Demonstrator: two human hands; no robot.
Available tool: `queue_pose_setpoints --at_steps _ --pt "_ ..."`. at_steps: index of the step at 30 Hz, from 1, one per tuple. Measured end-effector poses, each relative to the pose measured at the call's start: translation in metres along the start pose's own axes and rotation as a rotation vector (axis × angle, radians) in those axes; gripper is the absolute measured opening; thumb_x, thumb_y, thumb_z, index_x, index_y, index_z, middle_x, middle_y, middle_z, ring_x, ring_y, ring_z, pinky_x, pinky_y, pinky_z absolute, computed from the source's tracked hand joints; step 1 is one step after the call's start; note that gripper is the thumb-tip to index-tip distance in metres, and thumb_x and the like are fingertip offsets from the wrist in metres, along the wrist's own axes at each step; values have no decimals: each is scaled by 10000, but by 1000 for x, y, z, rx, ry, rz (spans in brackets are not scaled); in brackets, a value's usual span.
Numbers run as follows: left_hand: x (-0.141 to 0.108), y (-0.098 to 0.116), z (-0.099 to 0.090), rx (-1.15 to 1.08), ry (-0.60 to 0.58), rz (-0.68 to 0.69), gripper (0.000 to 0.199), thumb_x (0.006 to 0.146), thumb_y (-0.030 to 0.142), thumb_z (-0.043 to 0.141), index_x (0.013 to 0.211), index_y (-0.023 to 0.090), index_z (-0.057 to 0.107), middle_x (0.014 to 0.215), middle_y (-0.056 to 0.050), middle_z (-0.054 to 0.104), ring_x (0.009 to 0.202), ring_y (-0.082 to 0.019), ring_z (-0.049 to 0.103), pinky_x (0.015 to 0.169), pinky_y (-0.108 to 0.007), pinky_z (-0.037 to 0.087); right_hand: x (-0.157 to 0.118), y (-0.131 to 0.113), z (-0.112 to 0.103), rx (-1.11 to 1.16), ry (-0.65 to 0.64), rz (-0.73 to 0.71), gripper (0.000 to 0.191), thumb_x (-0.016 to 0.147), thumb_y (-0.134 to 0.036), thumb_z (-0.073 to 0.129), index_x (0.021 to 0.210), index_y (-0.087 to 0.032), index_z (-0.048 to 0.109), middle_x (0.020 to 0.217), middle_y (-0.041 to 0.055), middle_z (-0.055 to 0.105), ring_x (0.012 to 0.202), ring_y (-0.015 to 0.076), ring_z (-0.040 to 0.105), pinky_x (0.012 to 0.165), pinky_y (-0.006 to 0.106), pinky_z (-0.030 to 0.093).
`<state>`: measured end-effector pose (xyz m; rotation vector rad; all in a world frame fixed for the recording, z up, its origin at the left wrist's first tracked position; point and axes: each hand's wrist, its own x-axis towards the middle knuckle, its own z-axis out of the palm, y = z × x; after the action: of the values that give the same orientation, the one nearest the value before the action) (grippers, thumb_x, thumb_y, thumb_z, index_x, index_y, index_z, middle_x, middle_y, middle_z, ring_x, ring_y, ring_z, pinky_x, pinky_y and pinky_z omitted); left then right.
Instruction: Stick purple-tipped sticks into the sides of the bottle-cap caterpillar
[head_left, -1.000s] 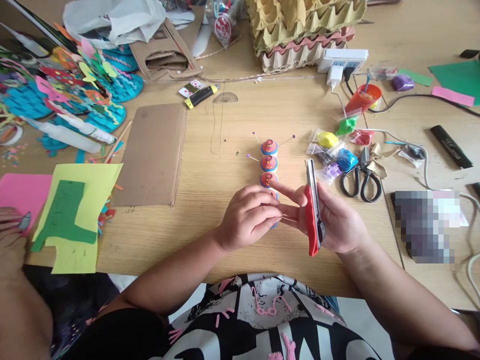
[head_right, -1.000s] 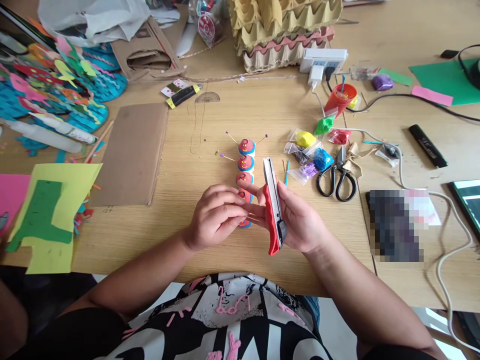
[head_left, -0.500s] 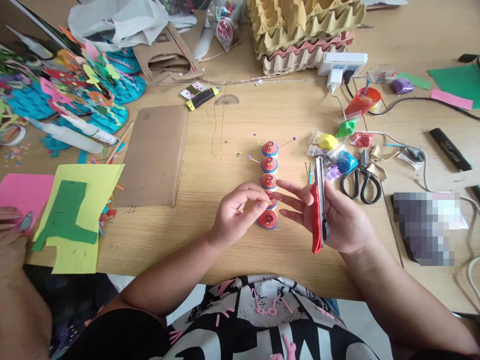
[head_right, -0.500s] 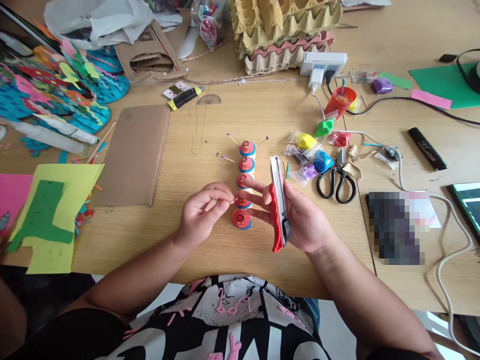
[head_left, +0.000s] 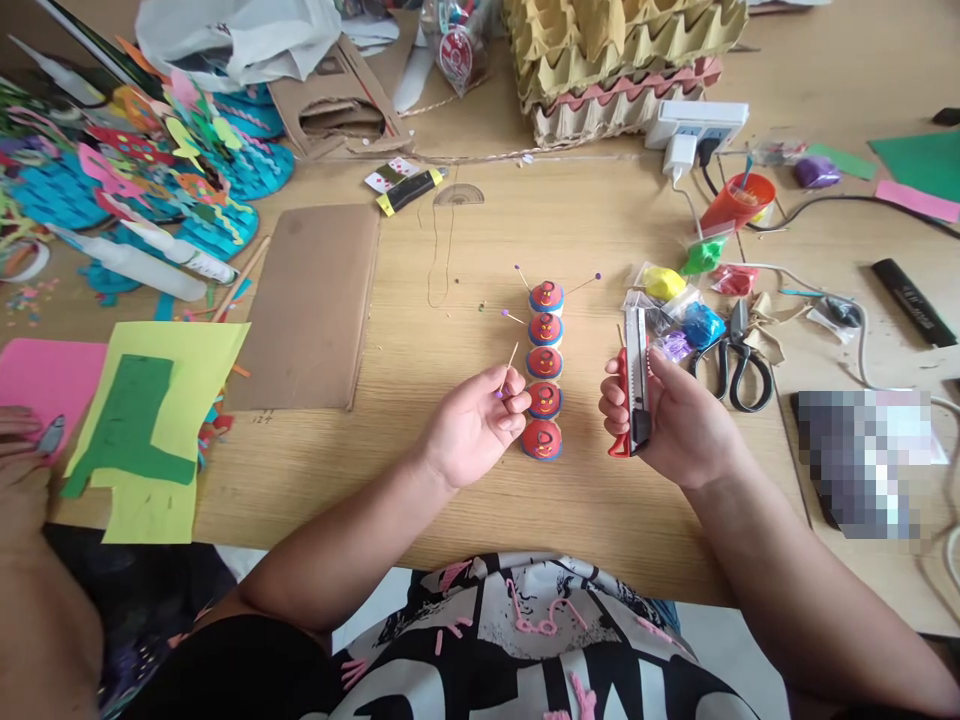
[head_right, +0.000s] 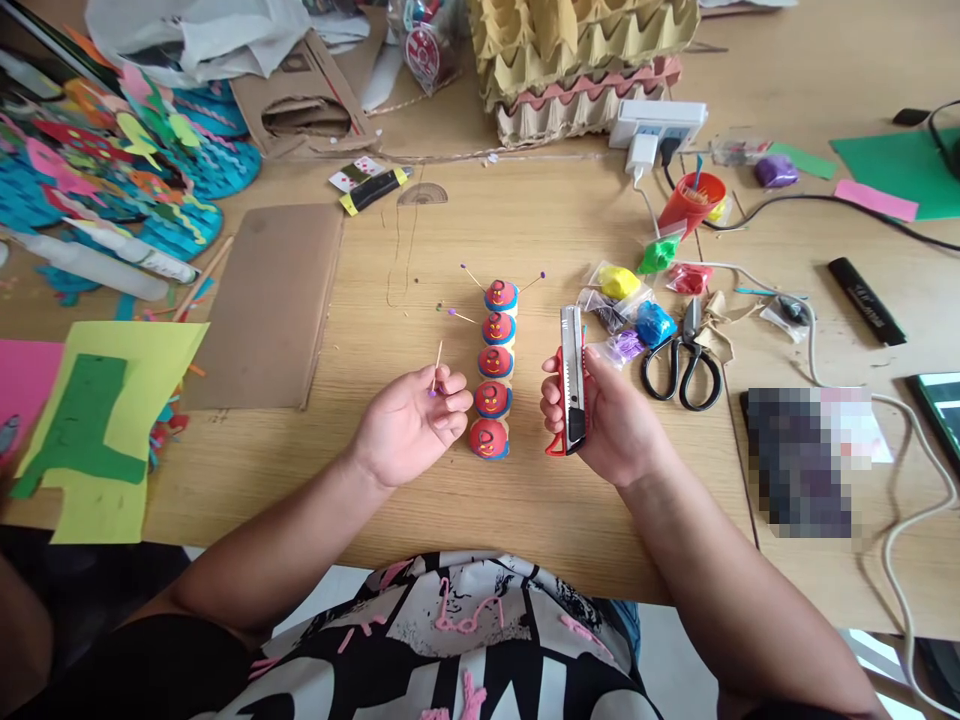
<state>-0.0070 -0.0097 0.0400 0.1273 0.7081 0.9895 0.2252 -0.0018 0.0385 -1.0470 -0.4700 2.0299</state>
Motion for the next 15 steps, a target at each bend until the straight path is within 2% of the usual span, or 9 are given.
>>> queue_pose_setpoints --at_steps 6,10,12,15 --pt "1 0 -1 -46 -29 -19 284 663 231 910 742 136 654 798 9 549 707 -81 540 581 -170 473 2 1 0 -43 -36 -54 363 979 -551 506 956 -215 642 695 -4 528 561 120 510 498 249 449" --pt "0 -1 -1 6 -64 21 298 697 265 898 720 139 628 751 25 492 658 -69 494 548 -171 436 -3 4 4 -87 -59 -137 271 917 -421 620 1081 -209 660 759 5 561 652 135 552 559 261 495" --pt "0 -2 -1 41 -61 45 330 697 277 901 691 140 601 719 36 456 625 -61 459 520 -168 400 -7 6 6 -130 -66 -193 331 853 -303 708 1166 -220 641 793 -1 597 685 126 565 589 243 499" --pt "-1 -3 0 81 -35 61 332 704 275 888 676 142 585 681 48 417 596 -54 427 499 -161 356 -9 8 7 -235 -93 -243 298 862 -262 745 1128 -246 610 839 2 672 660 110 569 569 221 476"
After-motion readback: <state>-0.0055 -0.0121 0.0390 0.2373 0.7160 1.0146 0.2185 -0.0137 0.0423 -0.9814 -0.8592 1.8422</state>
